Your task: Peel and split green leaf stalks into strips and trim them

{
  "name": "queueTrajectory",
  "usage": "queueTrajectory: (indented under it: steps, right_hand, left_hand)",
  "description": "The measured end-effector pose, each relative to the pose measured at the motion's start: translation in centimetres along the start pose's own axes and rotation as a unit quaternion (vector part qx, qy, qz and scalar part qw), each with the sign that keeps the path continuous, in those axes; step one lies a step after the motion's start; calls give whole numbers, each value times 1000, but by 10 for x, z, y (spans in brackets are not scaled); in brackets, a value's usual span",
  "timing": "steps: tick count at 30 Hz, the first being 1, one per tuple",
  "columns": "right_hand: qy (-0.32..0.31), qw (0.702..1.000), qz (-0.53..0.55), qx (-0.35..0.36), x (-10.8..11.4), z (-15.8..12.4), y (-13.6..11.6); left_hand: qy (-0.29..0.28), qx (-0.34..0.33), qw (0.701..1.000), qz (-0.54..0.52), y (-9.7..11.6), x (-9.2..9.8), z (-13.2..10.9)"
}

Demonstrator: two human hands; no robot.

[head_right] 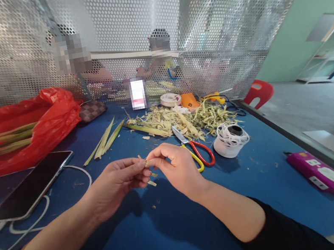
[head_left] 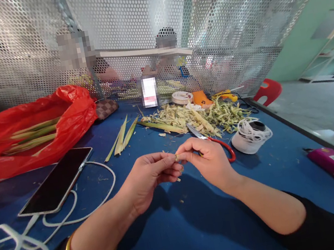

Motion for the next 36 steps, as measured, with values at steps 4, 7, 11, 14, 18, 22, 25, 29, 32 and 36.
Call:
queueTrajectory:
  steps: [4, 7, 11, 14, 18, 22, 25, 29, 32, 36]
  right_hand:
    - [2, 999, -27, 19, -1, -1, -1]
    - [-1, 1000, -8, -11, -1, 0, 3]
    - [-17, 990, 96, -99, -5, 0, 14]
    - [-37, 979, 130, -152, -10, -2, 22]
    - [-36, 977, 120, -175, -11, -4, 27]
    - [-30, 982, 109, -154, -9, -3, 23]
    - [-32, 987, 93, -129, -8, -2, 16]
    - [-32, 992, 72, -95, -5, 0, 10]
    - [-29, 993, 62, -91, -4, 0, 9]
    - [-30, 990, 86, -104, -7, 0, 11]
  left_hand:
    - [-1, 38, 999, -19, -8, -1, 0]
    - [3, 55, 998, -21, -11, -1, 0]
    - [42, -35, 997, 57, 10, 2, -2]
    - [86, -103, 981, 142, 25, 4, -7]
    - [85, -140, 961, 222, 31, -1, -10]
    - [53, -59, 986, 147, 14, 1, -3]
    - [16, -8, 996, 87, 5, -1, -1]
    - [-16, 12, 997, 77, 3, -5, -2]
    - [-16, 14, 996, 85, 3, -7, -2]
    - [-1, 33, 997, 67, -1, -4, -1]
Point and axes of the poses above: each hand's wrist, its own z-axis towards the middle knuckle, its own x-axis out of the back of the hand, y = z × x, the point moved 9 cm from there along z, towards the middle knuckle, and after that the axes turned 1 degree about x, right-handed, at the moved point
